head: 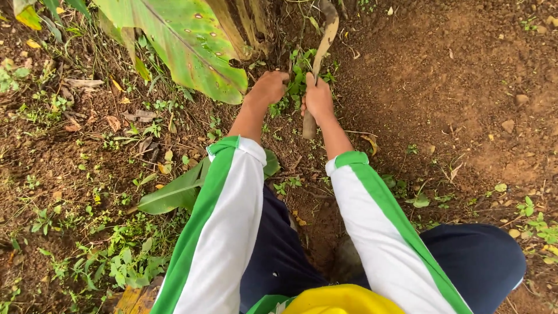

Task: Clearing weeds and small plants from the base of a banana tree using a sickle and hands.

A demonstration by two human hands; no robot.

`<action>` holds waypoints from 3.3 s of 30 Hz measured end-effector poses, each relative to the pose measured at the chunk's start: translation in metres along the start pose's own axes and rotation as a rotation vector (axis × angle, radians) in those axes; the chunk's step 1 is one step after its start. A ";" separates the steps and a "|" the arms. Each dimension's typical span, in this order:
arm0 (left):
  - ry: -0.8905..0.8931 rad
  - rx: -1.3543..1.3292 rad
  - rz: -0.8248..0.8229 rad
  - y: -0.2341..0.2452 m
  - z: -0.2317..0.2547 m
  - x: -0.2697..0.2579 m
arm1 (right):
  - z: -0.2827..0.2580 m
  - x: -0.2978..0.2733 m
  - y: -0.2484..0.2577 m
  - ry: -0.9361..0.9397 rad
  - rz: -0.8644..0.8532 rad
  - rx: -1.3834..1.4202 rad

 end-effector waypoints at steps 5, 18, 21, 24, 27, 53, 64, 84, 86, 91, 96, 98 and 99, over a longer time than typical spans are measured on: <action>-0.051 0.092 -0.032 -0.008 -0.002 0.004 | 0.059 -0.032 -0.002 0.000 -0.007 -0.139; -0.015 0.094 -0.011 -0.015 -0.021 0.020 | 0.042 -0.040 0.015 0.006 0.104 -0.161; -0.020 0.092 -0.007 -0.009 -0.012 0.005 | 0.037 -0.022 0.027 0.038 0.171 -0.212; -0.024 0.109 -0.023 -0.003 -0.008 -0.007 | 0.023 -0.019 0.036 0.062 0.247 -0.205; -0.050 0.095 -0.021 -0.006 -0.009 0.000 | 0.027 0.004 0.035 0.140 0.222 -0.250; 0.052 0.175 -0.130 -0.015 -0.026 0.000 | 0.091 -0.082 0.007 -0.077 -0.063 -0.193; 0.095 0.226 -0.354 0.037 0.037 -0.109 | 0.063 -0.059 0.034 0.011 0.039 -0.156; -0.179 -0.081 0.214 0.049 0.028 -0.052 | 0.074 -0.067 -0.001 -0.108 0.127 -0.319; -0.314 -0.117 0.392 0.060 0.039 -0.058 | 0.096 -0.081 -0.010 -0.073 0.127 -0.378; -0.109 0.053 0.210 0.047 0.041 -0.055 | 0.138 -0.142 -0.020 -0.232 0.024 -0.358; 0.008 0.255 0.007 0.013 0.020 -0.038 | 0.120 -0.127 -0.008 -0.181 0.092 -0.289; 0.056 0.366 -0.066 0.009 0.008 -0.031 | 0.100 -0.111 -0.004 -0.173 0.122 -0.225; 0.070 0.270 -0.070 0.008 0.004 -0.029 | 0.090 -0.104 0.001 -0.147 0.162 -0.118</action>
Point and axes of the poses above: each hand's wrist, its own x-axis towards the middle knuckle, its own y-axis out of the back of the hand, z = x × y, the point moved 6 cm from there along x, towards the middle knuckle, and after that the axes turned 7 degrees about y, right-handed, at the moved point
